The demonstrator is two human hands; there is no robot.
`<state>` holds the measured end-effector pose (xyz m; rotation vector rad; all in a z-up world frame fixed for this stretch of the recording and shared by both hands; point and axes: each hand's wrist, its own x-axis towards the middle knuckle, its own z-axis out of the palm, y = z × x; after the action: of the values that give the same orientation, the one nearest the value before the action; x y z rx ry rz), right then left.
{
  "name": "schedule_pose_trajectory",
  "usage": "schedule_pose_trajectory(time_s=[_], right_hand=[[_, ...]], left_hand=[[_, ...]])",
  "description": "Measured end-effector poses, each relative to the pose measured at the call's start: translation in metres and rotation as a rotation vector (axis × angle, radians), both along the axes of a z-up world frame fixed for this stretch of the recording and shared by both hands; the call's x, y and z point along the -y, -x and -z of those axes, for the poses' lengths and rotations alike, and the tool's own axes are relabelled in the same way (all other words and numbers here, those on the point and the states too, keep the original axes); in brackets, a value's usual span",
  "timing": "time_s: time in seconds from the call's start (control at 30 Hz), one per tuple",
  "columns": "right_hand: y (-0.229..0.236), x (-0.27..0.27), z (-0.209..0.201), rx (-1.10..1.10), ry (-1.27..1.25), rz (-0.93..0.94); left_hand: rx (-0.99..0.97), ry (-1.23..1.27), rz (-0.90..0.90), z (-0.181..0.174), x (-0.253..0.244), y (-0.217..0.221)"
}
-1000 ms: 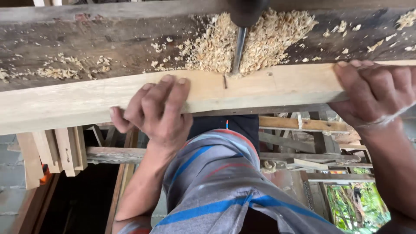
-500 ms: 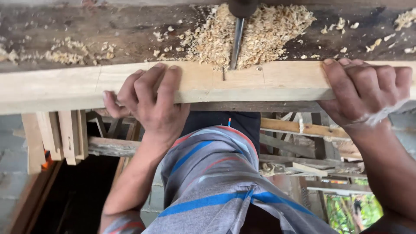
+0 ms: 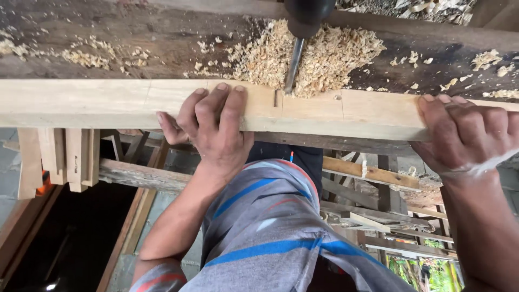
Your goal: The person uses a drill press to drill holes into a long wooden plank. They hold the plank steady with both hands, aligning it with the drill bit, and then feed it through the machine to create a series of holes along its length.
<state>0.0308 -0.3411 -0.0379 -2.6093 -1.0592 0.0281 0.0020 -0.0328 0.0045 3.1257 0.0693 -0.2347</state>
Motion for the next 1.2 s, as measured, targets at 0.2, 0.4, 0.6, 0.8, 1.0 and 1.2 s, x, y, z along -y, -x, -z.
schedule_pose_trajectory(time_s=[0.2, 0.4, 0.6, 0.8, 1.0, 1.2], right_hand=[[0.017, 0.0, 0.014, 0.101, 0.013, 0.077], [0.01, -0.032, 0.009, 0.09, 0.028, 0.083], [0.017, 0.002, 0.022, 0.14, 0.062, 0.057], [0.004, -0.007, 0.012, 0.085, 0.003, 0.053], [0.01, -0.027, 0.007, 0.089, 0.087, 0.079], [-0.001, -0.034, -0.014, -0.082, 0.127, 0.068]], left_hand=[[-0.057, 0.06, 0.032, -0.01, -0.009, -0.004], [0.047, 0.061, 0.031, -0.003, -0.028, -0.008], [0.193, 0.061, -0.014, 0.023, -0.017, 0.007], [0.119, 0.086, -0.013, 0.006, -0.001, -0.003], [-0.019, 0.085, -0.035, -0.009, -0.022, -0.003], [-0.025, 0.037, -0.018, -0.011, -0.019, -0.003]])
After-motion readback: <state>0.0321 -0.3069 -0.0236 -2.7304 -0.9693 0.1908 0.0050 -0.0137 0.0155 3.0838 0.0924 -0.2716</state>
